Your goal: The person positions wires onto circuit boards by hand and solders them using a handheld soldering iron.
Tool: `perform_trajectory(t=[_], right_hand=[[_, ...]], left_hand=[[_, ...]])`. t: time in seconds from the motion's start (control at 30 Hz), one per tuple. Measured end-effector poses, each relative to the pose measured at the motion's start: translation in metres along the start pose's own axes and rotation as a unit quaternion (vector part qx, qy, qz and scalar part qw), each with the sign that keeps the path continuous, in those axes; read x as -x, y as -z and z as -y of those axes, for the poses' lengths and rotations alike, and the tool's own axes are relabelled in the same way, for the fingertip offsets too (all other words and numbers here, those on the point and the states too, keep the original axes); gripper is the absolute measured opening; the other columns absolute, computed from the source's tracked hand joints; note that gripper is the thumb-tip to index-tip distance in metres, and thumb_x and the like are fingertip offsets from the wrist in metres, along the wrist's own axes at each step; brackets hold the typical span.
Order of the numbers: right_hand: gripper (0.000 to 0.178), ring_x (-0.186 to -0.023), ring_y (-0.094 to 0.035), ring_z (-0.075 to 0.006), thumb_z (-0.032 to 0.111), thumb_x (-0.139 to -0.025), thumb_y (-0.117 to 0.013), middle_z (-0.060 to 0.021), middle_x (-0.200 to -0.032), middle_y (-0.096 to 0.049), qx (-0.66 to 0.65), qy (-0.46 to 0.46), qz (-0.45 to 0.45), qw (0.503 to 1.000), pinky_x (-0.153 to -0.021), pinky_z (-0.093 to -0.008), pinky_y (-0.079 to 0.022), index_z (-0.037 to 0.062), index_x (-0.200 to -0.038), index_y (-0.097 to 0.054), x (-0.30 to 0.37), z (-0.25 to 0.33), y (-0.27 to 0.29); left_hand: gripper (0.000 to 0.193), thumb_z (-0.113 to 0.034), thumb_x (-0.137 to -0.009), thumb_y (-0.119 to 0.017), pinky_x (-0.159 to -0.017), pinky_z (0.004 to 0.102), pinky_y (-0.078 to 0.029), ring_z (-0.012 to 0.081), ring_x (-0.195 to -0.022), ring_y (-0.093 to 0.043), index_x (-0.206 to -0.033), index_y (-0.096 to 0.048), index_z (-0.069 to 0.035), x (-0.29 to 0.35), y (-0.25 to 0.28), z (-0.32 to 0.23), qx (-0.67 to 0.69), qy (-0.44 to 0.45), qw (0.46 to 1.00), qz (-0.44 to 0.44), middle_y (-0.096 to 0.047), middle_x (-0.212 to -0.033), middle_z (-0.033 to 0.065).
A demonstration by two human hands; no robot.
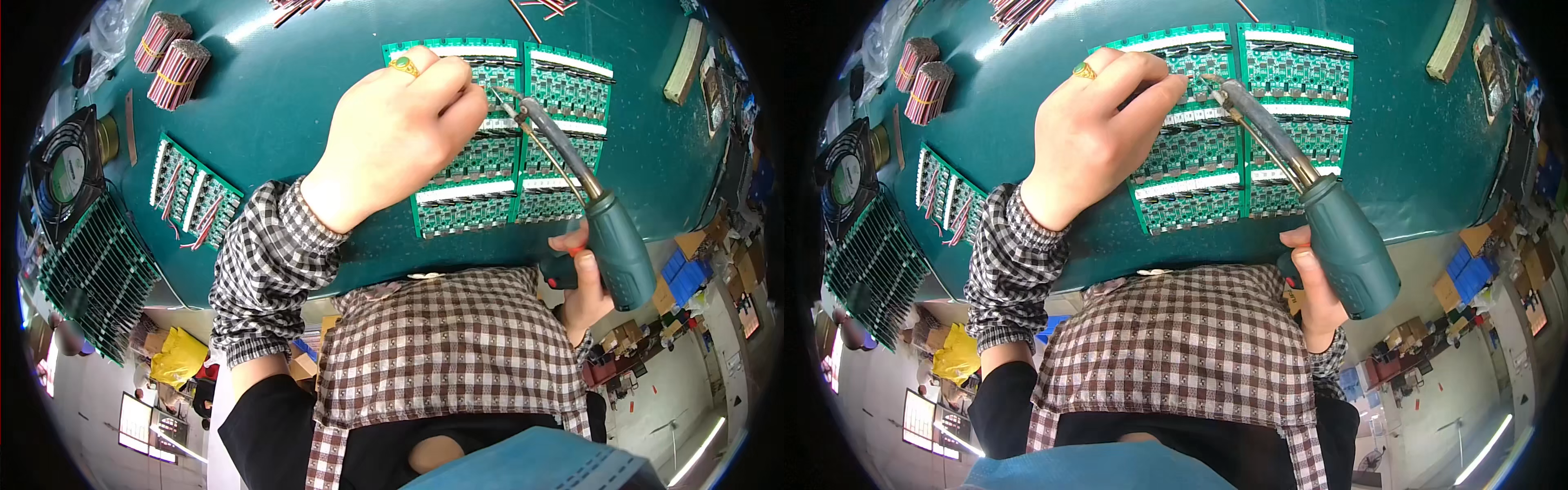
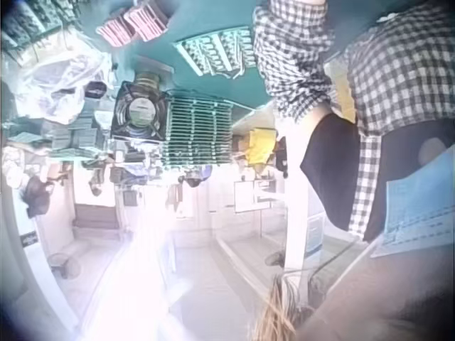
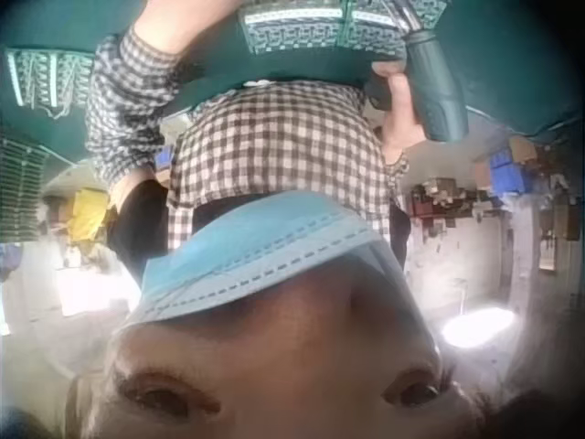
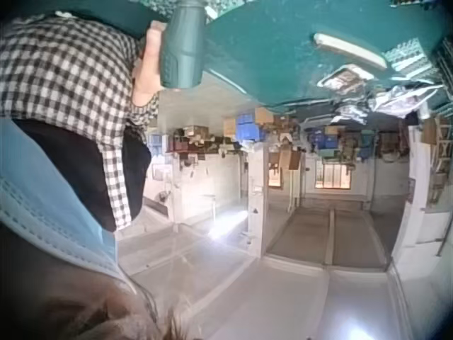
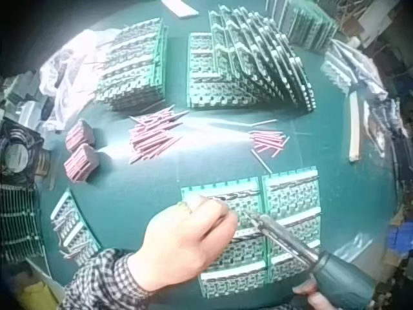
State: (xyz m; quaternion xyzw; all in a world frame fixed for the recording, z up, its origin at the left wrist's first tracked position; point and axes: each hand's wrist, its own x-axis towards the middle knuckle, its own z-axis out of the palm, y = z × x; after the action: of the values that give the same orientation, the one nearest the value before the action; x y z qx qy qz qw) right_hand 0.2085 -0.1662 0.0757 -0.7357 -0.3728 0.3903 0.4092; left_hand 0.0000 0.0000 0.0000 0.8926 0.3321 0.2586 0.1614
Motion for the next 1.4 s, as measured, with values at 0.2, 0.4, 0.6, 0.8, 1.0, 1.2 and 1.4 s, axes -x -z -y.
perform_trajectory(t=[0.2, 0.4, 0.6, 0.8, 1.0, 1.2, 1.4], right_hand=[[0.044, -0.073, -0.067, -0.0256, 0.018, -0.086, -0.064, -0.0169, -0.084, -0.065, -0.017, 0.026, -0.023, 0.999, -0.068, -0.037, -0.057, -0.013, -0.116, -0.055, -0.001, -0.005, -0.002], [0.045, -0.069, -0.065, -0.0251, 0.024, -0.088, -0.064, -0.0153, -0.079, -0.063, -0.057, 0.048, -0.033, 0.997, -0.064, -0.0372, -0.057, -0.012, -0.113, -0.055, -0.008, -0.008, 0.0], [0.043, -0.067, -0.064, -0.0234, 0.027, -0.091, -0.061, -0.0142, -0.083, -0.061, -0.152, 0.036, -0.056, 0.986, -0.063, -0.038, -0.058, -0.0081, -0.114, -0.053, -0.012, -0.009, 0.008], [0.041, -0.073, -0.064, -0.0228, 0.027, -0.094, -0.059, -0.0131, -0.085, -0.06, -0.199, 0.021, -0.042, 0.979, -0.065, -0.0375, -0.058, -0.0072, -0.115, -0.052, -0.016, -0.014, 0.012], [0.041, -0.072, -0.064, -0.0241, 0.02, -0.091, -0.059, -0.0166, -0.087, -0.061, -0.224, 0.016, -0.07, 0.972, -0.065, -0.0384, -0.06, -0.0112, -0.116, -0.051, -0.014, -0.014, 0.012], [0.039, -0.072, -0.064, -0.0236, 0.021, -0.092, -0.059, -0.0156, -0.088, -0.06, -0.238, 0.022, -0.05, 0.97, -0.065, -0.0378, -0.059, -0.0098, -0.115, -0.051, -0.017, -0.015, 0.016], [0.037, -0.071, -0.064, -0.0231, 0.02, -0.092, -0.058, -0.0142, -0.086, -0.06, -0.235, 0.036, -0.045, 0.97, -0.065, -0.0375, -0.059, -0.0082, -0.115, -0.052, -0.014, -0.013, 0.015]], left_hand=[[0.028, -0.001, -0.064, -0.069, -0.065, 0.0278, -0.052, 0.0176, -0.077, -0.061, -0.09, -0.068, -0.009, 0.0, 0.0, 0.001, 0.001, 0.001, 1.0, -0.002, -0.062, -0.088, 0.0004], [0.028, 0.0, -0.066, -0.069, -0.065, 0.0281, -0.052, 0.0184, -0.077, -0.061, -0.093, -0.068, -0.008, 0.001, 0.0, 0.001, -0.011, -0.015, 1.0, -0.011, -0.062, -0.088, 0.0014], [0.031, 0.005, -0.072, -0.067, -0.071, 0.0332, -0.049, 0.0238, -0.081, -0.062, -0.101, -0.069, -0.007, 0.006, 0.03, -0.002, 0.093, 0.071, 0.993, 0.02, -0.063, -0.093, 0.0052], [0.021, -0.001, -0.076, -0.068, -0.067, 0.0329, -0.049, 0.0239, -0.077, -0.061, -0.095, -0.068, -0.009, 0.005, 0.042, 0.01, 0.002, 0.095, 0.994, -0.047, -0.061, -0.087, 0.0044], [0.017, -0.005, -0.081, -0.068, -0.069, 0.0303, -0.051, 0.0207, -0.076, -0.064, -0.098, -0.069, -0.005, -0.004, 0.043, 0.014, -0.001, 0.21, 0.978, -0.012, -0.064, -0.089, 0.0065], [0.012, -0.009, -0.08, -0.067, -0.068, 0.0357, -0.05, 0.0259, -0.078, -0.063, -0.091, -0.066, -0.006, -0.022, 0.04, 0.032, -0.023, 0.185, 0.982, -0.041, -0.061, -0.086, 0.0092], [0.012, -0.012, -0.076, -0.069, -0.069, 0.0407, -0.05, 0.0323, -0.078, -0.061, -0.085, -0.064, -0.005, -0.023, 0.036, 0.048, -0.13, 0.203, 0.967, -0.087, -0.059, -0.082, 0.0133]])
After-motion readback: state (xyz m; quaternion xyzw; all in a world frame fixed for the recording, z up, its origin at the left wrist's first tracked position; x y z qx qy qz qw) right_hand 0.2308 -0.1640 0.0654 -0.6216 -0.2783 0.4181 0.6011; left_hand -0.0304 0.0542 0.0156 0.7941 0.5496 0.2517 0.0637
